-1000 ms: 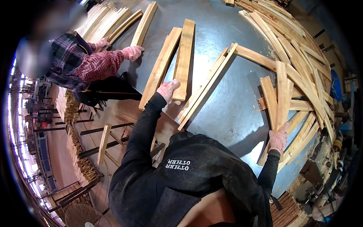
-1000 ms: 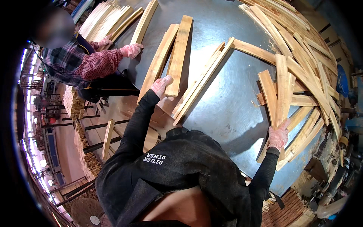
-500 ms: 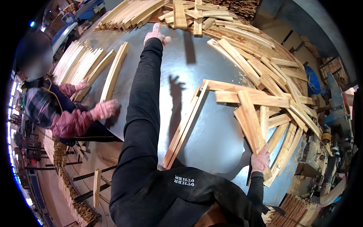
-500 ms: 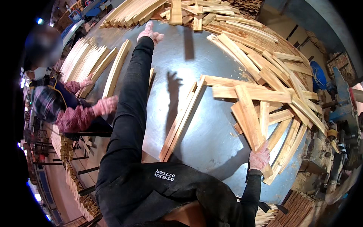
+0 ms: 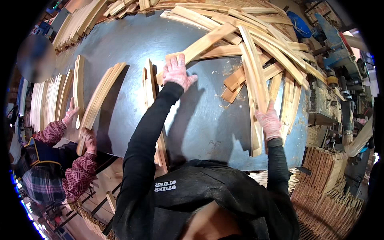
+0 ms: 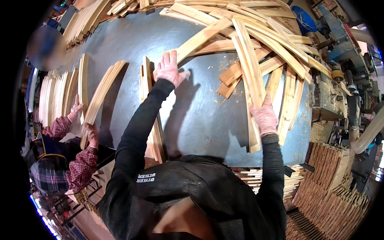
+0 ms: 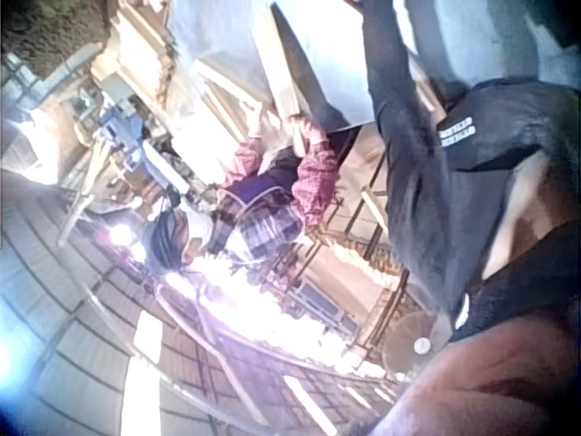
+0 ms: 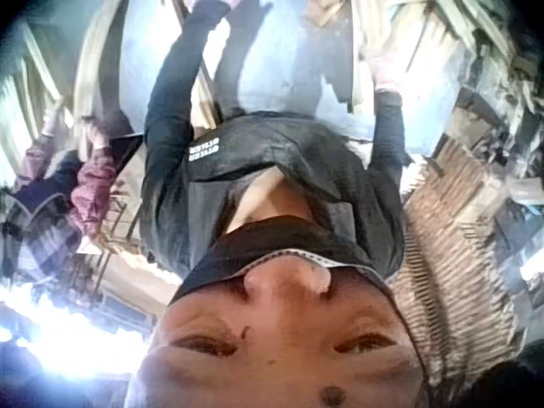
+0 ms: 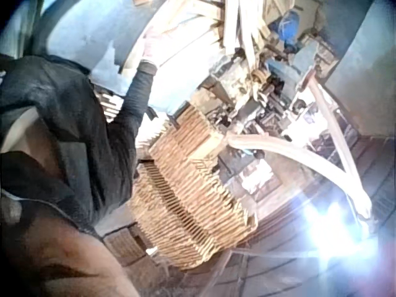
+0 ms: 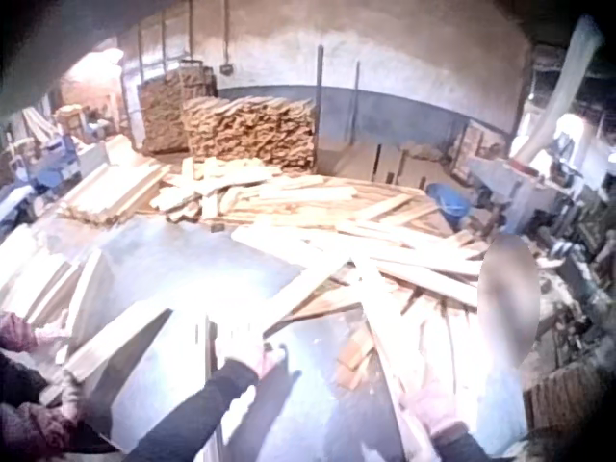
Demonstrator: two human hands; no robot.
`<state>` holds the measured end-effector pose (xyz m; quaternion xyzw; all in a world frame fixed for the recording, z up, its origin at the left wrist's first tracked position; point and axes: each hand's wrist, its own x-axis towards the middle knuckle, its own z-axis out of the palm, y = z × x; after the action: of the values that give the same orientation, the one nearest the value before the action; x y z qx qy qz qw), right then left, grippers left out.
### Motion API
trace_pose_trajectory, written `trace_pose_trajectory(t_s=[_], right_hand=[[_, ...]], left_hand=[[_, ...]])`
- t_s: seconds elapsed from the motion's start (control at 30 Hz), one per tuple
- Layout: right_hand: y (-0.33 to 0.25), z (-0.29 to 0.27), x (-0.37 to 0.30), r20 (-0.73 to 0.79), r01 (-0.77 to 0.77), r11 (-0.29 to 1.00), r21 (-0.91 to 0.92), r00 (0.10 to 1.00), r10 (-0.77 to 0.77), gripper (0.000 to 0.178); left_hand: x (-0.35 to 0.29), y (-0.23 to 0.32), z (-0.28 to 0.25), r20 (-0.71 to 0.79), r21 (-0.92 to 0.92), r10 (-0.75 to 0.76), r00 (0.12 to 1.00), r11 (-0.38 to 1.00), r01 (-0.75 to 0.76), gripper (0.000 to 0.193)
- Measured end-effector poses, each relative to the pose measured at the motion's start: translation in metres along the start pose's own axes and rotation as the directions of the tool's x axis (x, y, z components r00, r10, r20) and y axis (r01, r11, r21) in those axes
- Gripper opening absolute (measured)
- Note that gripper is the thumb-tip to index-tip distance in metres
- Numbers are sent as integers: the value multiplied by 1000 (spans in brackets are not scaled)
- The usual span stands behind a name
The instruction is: The person sorts and stacks wooden planks on a metal table in a workshop. They pick up planks from a pile, align them, and place them into neat stacks while another person works nearby.
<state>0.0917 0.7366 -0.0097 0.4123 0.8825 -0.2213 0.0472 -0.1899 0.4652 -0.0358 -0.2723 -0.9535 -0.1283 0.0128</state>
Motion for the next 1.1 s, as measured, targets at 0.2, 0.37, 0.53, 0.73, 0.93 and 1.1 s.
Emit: trace_pose_trajectory(t_s=[0.2, 0.37, 0.53, 0.73, 0.93, 1.1], right_hand=[[11, 53, -41, 20, -212, 952, -220, 975, 222, 113], [21, 45, -32, 97, -194, 968, -156, 973, 211, 113], [34, 51, -35, 90, -196, 965, -176, 973, 214, 115], [69, 34, -24, 370, -180, 883, 433, 929, 9, 107], [48, 39, -11, 367, -86, 677, 731, 886, -283, 98], [-43, 49, -7, 456, -169, 533, 829, 756, -469, 60]], left_hand=[[67, -42, 51, 220, 70, -192, 956, 981, 181, 118], [108, -49, 56, 331, 46, -198, 923, 980, 194, 109], [118, -13, 71, 259, -40, -134, 957, 988, 149, 106], [46, 13, 57, 456, 30, -109, 883, 994, 107, 60], [-83, 20, 40, 649, -601, 85, 756, 666, 442, 90], [-142, 50, 61, 580, -569, 280, 765, -533, 626, 69]])
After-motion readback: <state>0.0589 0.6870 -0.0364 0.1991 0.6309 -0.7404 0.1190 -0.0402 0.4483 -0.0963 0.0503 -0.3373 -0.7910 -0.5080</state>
